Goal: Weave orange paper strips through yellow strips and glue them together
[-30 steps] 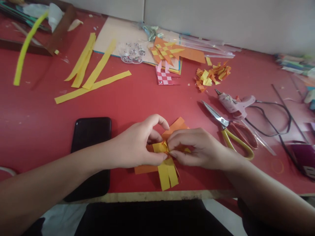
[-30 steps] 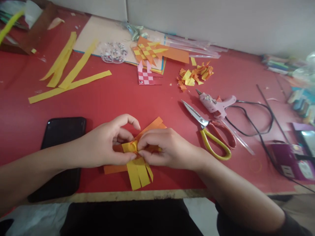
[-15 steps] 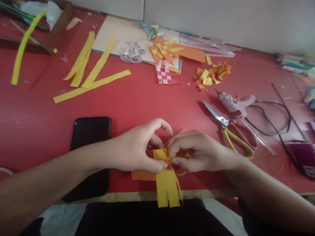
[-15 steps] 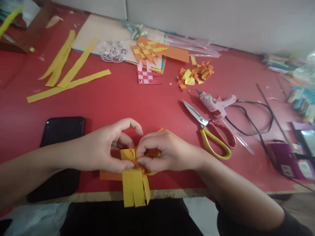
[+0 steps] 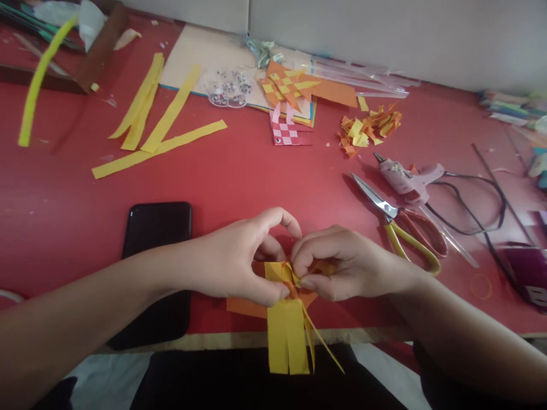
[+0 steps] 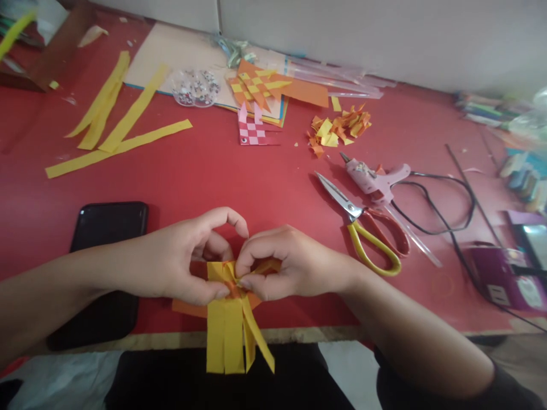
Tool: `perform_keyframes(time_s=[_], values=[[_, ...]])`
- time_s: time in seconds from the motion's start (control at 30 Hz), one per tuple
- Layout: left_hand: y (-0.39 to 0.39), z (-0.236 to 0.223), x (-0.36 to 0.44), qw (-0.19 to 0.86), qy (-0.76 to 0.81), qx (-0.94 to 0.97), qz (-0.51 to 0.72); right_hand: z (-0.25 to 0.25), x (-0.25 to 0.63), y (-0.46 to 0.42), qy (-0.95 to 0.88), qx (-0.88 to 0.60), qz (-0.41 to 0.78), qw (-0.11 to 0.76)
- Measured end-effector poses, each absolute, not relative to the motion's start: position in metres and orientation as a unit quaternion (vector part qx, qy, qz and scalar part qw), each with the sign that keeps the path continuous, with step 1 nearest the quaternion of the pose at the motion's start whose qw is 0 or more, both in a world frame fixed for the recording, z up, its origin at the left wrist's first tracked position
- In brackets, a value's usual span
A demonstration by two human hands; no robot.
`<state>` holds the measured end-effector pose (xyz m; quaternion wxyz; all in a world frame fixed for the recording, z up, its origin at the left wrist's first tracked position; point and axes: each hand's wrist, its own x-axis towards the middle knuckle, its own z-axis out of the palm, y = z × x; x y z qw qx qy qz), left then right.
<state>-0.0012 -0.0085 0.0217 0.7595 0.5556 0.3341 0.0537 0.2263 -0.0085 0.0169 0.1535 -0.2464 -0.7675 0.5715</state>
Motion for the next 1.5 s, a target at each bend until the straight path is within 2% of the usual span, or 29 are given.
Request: perform_keyframes(time_s=[0.27,0.43,0.57,0.63,0.8,0.9,1.0,1.1,1.23,1.33,1.5], values=[[-0.006,0.017,-0.004,0.737,0.340,0.580,0.079,0.025,0.229,-0.010,-0.746,-0.330,0.556,0.157],[-0.001,0.016,-0.004,0.652,0.393,0.633,0.142,0.028,0.231,-0.011,-0.778,-0.439,0.386,0.231],[-0.002,0.014,-0.001,0.616,0.393,0.662,0.170,0.027,0.230,-0.014,-0.805,-0.459,0.250,0.282],[-0.003,0.011,0.000,0.545,0.401,0.711,0.194,0.025,0.229,-0.016,-0.827,-0.423,0.220,0.299],[-0.003,0.003,0.000,0.247,0.368,0.860,0.254,0.016,0.229,-0.016,-0.893,-0.302,0.170,0.288],[-0.002,0.002,-0.001,0.171,0.351,0.883,0.260,0.011,0.229,-0.015,-0.920,-0.262,0.141,0.256],[-0.001,0.002,0.000,0.174,0.346,0.890,0.240,0.013,0.232,-0.013,-0.915,-0.283,0.158,0.239],[-0.001,0.003,0.002,0.198,0.359,0.886,0.217,0.015,0.239,-0.007,-0.883,-0.378,0.139,0.239],[-0.003,0.003,0.002,0.266,0.413,0.839,0.235,0.010,0.249,0.007,-0.844,-0.499,0.098,0.168],[-0.004,0.003,0.002,0.316,0.463,0.789,0.253,0.005,0.254,0.014,-0.837,-0.521,0.112,0.123],[0.000,0.006,0.003,0.290,0.518,0.756,0.276,0.004,0.252,0.012,-0.840,-0.517,0.128,0.099]])
